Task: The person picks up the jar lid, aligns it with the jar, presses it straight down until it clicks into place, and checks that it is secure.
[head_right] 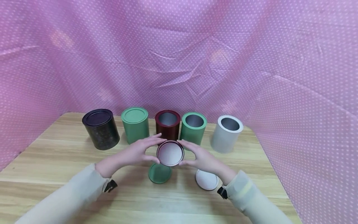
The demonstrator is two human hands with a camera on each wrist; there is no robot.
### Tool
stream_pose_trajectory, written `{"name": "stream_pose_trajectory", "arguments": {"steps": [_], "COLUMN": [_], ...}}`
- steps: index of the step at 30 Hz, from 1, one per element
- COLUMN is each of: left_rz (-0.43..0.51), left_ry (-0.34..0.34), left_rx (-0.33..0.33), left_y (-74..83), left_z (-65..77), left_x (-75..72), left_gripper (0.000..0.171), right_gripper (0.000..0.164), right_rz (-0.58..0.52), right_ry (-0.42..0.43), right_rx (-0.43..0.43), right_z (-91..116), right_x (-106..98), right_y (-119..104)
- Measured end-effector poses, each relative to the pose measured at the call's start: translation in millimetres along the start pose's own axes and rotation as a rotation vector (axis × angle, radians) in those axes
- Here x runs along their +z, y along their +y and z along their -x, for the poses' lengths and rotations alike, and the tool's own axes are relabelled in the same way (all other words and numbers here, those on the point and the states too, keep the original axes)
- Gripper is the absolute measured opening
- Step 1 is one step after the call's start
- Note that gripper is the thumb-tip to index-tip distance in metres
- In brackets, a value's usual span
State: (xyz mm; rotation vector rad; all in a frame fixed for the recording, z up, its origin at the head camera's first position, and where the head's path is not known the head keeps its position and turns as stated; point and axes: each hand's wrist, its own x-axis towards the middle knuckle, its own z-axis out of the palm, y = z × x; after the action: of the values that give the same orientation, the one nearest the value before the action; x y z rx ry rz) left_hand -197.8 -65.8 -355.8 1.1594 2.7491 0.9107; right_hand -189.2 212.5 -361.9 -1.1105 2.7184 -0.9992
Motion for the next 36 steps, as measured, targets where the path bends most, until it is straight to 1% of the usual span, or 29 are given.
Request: {"name": "stream_pose_trajectory", "arguments": {"steps": [4, 8, 15, 18, 20, 24, 28, 32, 36], "left_rz": [0.0, -0.011, -0.004, 0.0, 0.023, 0.046, 0.033, 0.005, -0.051], "left_ry": [0.008, 0.007, -0.018, -0.039, -0.048, -0.045, -0.035, -0.045, -0.039], "left_rx": [0.025, 0.02, -0.075, -0.095, -0.114, -0.129, -0.138, -0.146, -0.122], "left_y": [-3.6, -8.5, -16.1, -18.9, -21.2, -25.6, -31.8, -35.1, -35.0], "left_z": [-8.9, -14.7, -25.3, -32.5, -37.3, -46.5, -54.8, -60.1, -65.6], "left_x": [-11.9, -19.1, -29.8, -37.4, -43.3, -54.3, -60.6, -65.1, -69.3], "left_gripper": [0.074, 0.075, 0.076, 0.075, 0.075, 0.074, 0.073, 0.073, 0.073], "right_gripper": [0.073, 0.074, 0.073, 0.073, 0.073, 0.074, 0.073, 0.072, 0.073], "right_rz": [0.02, 0.012, 0.018, 0.021, 0.024, 0.038, 0.058, 0.083, 0.086], "right_ry": [0.026, 0.032, 0.009, 0.002, -0.002, 0.005, 0.014, 0.01, -0.016], "right_rx": [-0.019, -0.017, 0.002, 0.012, 0.014, 0.022, 0.007, 0.003, 0.049], "right_z": [-10, -19, -37, -45, -51, -65, -77, -86, -95], "right_x": [-6, -12, -22, -28, -31, -38, -45, -50, -56], "right_y": [-1, 0, 5, 7, 7, 10, 13, 15, 20]}}
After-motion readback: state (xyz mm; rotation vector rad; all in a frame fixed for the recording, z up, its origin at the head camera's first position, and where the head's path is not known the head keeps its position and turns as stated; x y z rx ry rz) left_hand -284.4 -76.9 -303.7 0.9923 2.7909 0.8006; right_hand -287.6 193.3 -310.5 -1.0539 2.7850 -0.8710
